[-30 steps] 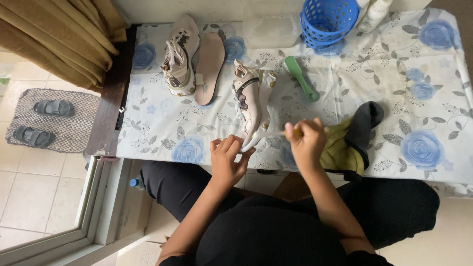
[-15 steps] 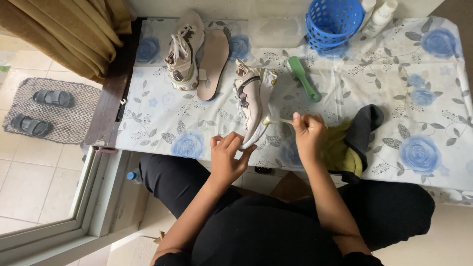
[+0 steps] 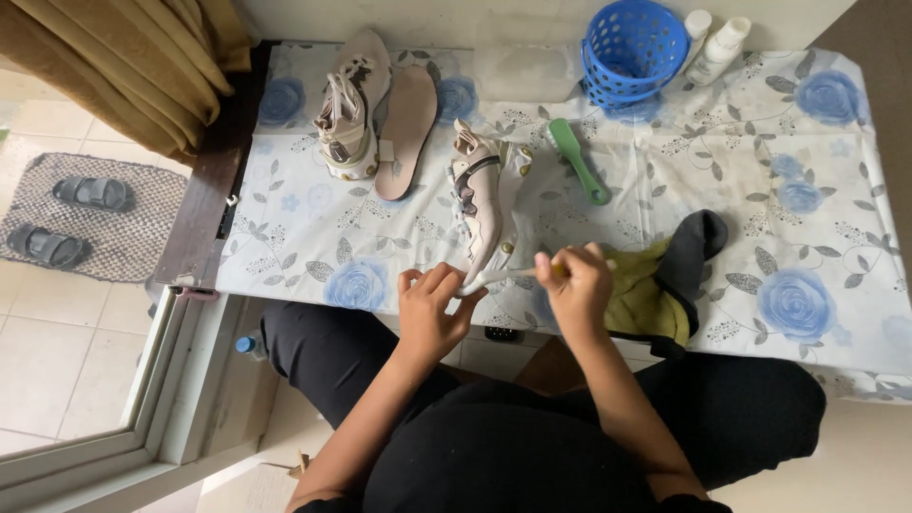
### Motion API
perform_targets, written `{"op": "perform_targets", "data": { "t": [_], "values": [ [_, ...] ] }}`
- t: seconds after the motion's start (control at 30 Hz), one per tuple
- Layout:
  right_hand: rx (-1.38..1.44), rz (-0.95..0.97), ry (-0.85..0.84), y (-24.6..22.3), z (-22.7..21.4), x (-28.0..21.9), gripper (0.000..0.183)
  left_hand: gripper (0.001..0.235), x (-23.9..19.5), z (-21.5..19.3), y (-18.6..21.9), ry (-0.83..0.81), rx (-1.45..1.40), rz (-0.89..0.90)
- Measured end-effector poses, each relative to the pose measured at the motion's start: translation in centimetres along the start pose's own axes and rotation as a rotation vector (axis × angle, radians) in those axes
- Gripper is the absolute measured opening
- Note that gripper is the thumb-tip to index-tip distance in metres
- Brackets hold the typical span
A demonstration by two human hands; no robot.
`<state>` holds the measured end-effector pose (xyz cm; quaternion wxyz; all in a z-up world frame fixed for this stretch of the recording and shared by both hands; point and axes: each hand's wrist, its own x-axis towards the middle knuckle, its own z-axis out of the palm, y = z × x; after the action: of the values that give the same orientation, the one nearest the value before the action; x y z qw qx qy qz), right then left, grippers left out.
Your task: The person scrubs a white sneaker with a toothbrush and then wipes it with a cloth. They subsequently use a green brush to scrub the shoe's sole and side. The task is performed on a table covered with a floral tablecloth.
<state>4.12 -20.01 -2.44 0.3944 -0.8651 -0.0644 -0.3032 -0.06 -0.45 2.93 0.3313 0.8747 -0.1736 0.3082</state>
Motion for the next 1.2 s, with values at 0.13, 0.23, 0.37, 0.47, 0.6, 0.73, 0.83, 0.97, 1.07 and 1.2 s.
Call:
{"op": "perform_targets", "data": {
  "t": [0.13, 0.23, 0.37, 0.47, 0.6, 0.73, 0.83, 0.97, 1.07, 1.2],
  "values": [
    [-0.167, 0.084, 0.118, 1.5, -0.2, 0.3, 0.049, 0.020, -0.3, -0.3, 0.0, -0.007, 0.017, 0.001],
    [0.001, -0.042, 0.026, -0.1, -0.2, 0.0, 0.049, 0.019, -0.1, -0.1, 0.0, -0.015, 0.017, -0.007],
    [-0.089, -0.031, 0.090, 1.9, -0.4, 0.3, 0.050, 0.019, 0.1, -0.5, 0.2, -0.013, 0.016, 0.004],
    [-0.078, -0.018, 0.127, 0.6, -0.4, 0.4, 0.049, 0.019, -0.1, -0.5, 0.5, -0.014, 0.008, 0.003],
    [0.048, -0.096, 0.031, -1.2, -0.2, -0.5, 0.052, 0.019, 0.1, -0.5, 0.5, -0.029, 0.023, 0.007],
    [-0.118, -0.032, 0.163, 1.1, -0.7, 0.5, 0.047, 0.018, -0.2, -0.6, 0.6, -0.019, 0.036, 0.000],
    [-0.007, -0.084, 0.105, -1.7, -0.8, 0.4, 0.052, 0.019, 0.1, -0.5, 0.7, -0.019, 0.034, 0.011],
    [-0.052, -0.073, 0.105, 0.2, -0.7, 0.6, 0.050, 0.019, 0.5, -0.8, 1.0, -0.019, 0.030, 0.014],
    [-0.110, -0.043, 0.151, 1.2, -0.1, 0.2, 0.048, 0.017, 0.2, -1.0, 1.2, -0.017, 0.033, 0.016],
    [0.051, -0.083, 0.026, -1.9, -0.3, -0.7, 0.049, 0.019, 0.5, -0.7, 1.1, -0.008, 0.026, 0.022]
  ]
}}
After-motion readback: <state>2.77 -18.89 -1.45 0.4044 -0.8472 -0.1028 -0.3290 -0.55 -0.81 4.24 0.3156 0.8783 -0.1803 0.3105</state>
